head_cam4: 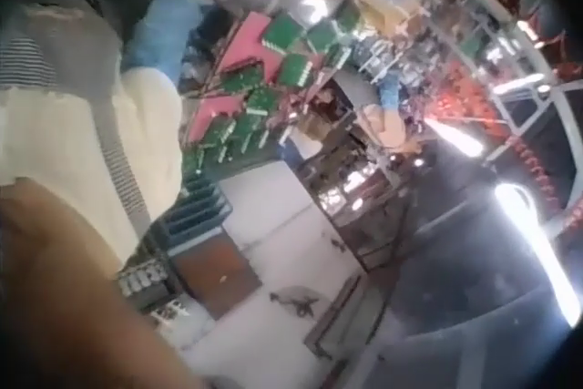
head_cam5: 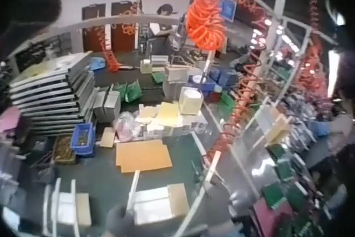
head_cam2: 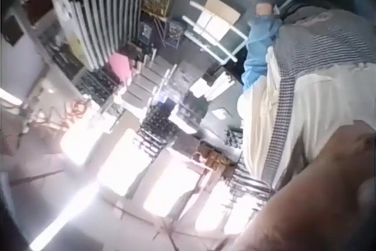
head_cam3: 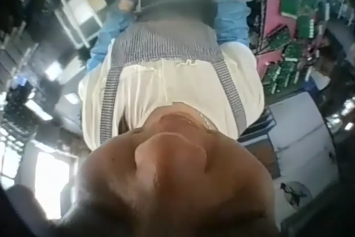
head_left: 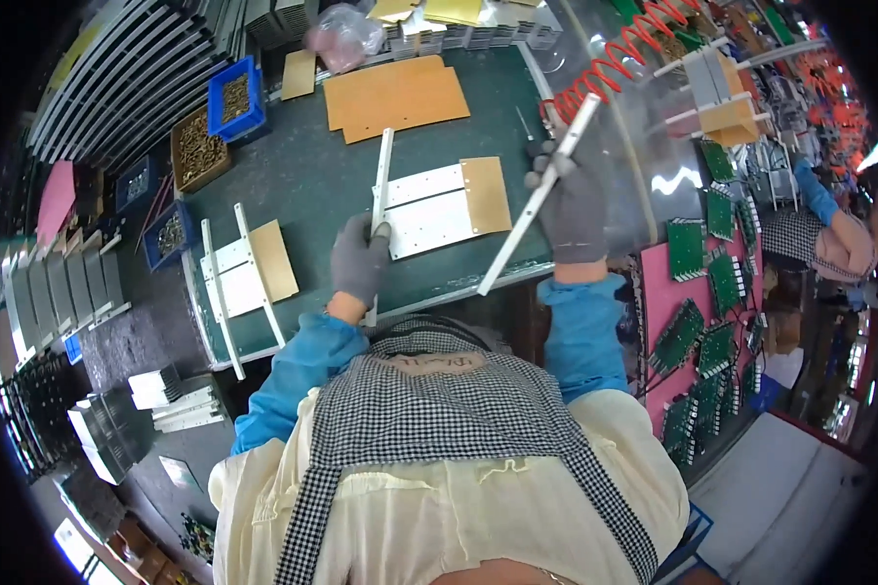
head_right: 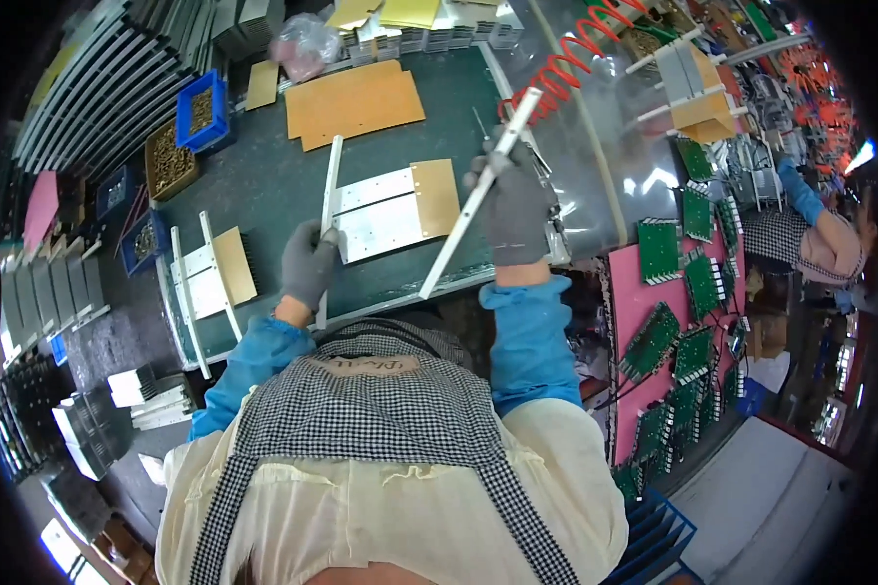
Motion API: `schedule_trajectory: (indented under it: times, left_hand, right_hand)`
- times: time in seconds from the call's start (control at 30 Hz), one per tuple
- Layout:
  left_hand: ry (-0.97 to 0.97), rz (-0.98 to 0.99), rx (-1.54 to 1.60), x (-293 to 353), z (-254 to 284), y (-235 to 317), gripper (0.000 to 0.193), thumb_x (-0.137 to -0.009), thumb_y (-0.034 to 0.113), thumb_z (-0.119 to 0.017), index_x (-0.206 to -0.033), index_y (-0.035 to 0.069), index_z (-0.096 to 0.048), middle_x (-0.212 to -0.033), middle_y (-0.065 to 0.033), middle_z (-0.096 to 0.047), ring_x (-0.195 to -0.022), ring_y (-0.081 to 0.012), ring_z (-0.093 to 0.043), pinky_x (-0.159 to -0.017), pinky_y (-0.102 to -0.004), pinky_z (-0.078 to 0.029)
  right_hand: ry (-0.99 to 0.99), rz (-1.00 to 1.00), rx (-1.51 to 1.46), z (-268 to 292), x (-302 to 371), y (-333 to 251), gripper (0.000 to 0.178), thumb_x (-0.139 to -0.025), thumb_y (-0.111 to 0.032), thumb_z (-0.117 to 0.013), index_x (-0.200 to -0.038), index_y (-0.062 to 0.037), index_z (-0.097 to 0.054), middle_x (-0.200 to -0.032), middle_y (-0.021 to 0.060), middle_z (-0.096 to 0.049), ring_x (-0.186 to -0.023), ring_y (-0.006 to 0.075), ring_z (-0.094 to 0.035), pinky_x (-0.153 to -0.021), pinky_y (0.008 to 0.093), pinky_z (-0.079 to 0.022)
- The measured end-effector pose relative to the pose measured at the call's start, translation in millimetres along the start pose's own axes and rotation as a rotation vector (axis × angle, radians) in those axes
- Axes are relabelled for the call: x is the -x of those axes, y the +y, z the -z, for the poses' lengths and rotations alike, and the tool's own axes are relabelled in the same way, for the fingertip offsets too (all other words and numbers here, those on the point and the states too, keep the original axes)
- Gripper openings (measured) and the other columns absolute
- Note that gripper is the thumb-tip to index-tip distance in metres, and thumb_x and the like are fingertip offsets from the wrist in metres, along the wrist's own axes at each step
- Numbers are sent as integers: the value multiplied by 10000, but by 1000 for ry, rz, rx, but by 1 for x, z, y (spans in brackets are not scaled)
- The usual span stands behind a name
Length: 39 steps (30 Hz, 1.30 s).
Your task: The person is assembling white plastic components by drilling screws into them at a workbench in a factory setting.
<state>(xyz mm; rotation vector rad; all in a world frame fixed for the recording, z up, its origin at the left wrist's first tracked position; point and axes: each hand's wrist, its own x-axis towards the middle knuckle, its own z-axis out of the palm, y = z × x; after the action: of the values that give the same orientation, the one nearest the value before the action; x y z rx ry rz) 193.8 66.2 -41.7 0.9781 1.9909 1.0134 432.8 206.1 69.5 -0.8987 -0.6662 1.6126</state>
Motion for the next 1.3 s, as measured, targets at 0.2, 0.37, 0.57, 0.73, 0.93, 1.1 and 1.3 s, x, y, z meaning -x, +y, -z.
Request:
schedule_trajectory:
  times: [0.2,0.37,0.57,0.73,0.93,1.1,1.3]
  left_hand:
    - [118,-52,-201,5,19,23,322,-874,302,-685,-1097,70,-679,-981,-144,-665,-881,-316,-648,-790,-408,-509]
    - [72,-125,-171,-3,9,35,357,-844,326,-724,-1056,47,-661,-966,-155,-663,-883,-324,-653,-789,-418,-514]
    - [8,-148,-341,-3,-8,19,482,-848,326,-730,-1182,32,-546,-1004,-187,-646,-899,-352,-652,-789,-442,-519]
    - [-42,-37,-225,4,-2,17,584,-843,368,-753,-1233,17,-497,-1028,-216,-649,-947,-367,-653,-809,-450,-520]
    - [-21,-120,-181,18,3,11,550,-883,364,-711,-1266,40,-487,-1078,-218,-653,-930,-379,-672,-806,-466,-527]
    - [77,-76,-105,16,52,8,489,-884,293,-707,-1272,62,-517,-1073,-179,-664,-895,-320,-683,-794,-414,-542]
    - [342,-318,-149,-65,182,-19,492,-847,296,-742,-1248,66,-571,-1045,-164,-688,-910,-283,-692,-790,-388,-545]
  right_hand:
    - [-44,-157,49,19,-9,35,381,-957,-31,-523,-1335,17,-529,-1003,69,-573,-848,161,-602,-746,315,-582]
    - [12,-19,407,17,-13,33,365,-985,-83,-535,-1343,-10,-533,-944,42,-580,-835,124,-588,-789,301,-584]
    - [-87,263,981,22,-23,53,363,-925,-117,-602,-1262,19,-605,-1036,137,-705,-957,221,-648,-868,317,-494]
    - [-201,161,1169,32,-32,90,360,-900,-204,-611,-1229,-62,-645,-1047,204,-692,-980,338,-655,-857,396,-504]
    - [-354,250,1471,20,-33,102,253,-892,-133,-585,-1119,-71,-677,-969,224,-666,-936,408,-631,-797,465,-499]
    - [-269,342,1679,9,-29,108,226,-913,-145,-563,-1104,-83,-668,-1116,204,-609,-988,420,-605,-849,468,-509]
    - [-161,524,1526,-13,-17,94,277,-928,-160,-593,-1172,-37,-637,-1131,195,-593,-984,384,-623,-868,439,-513]
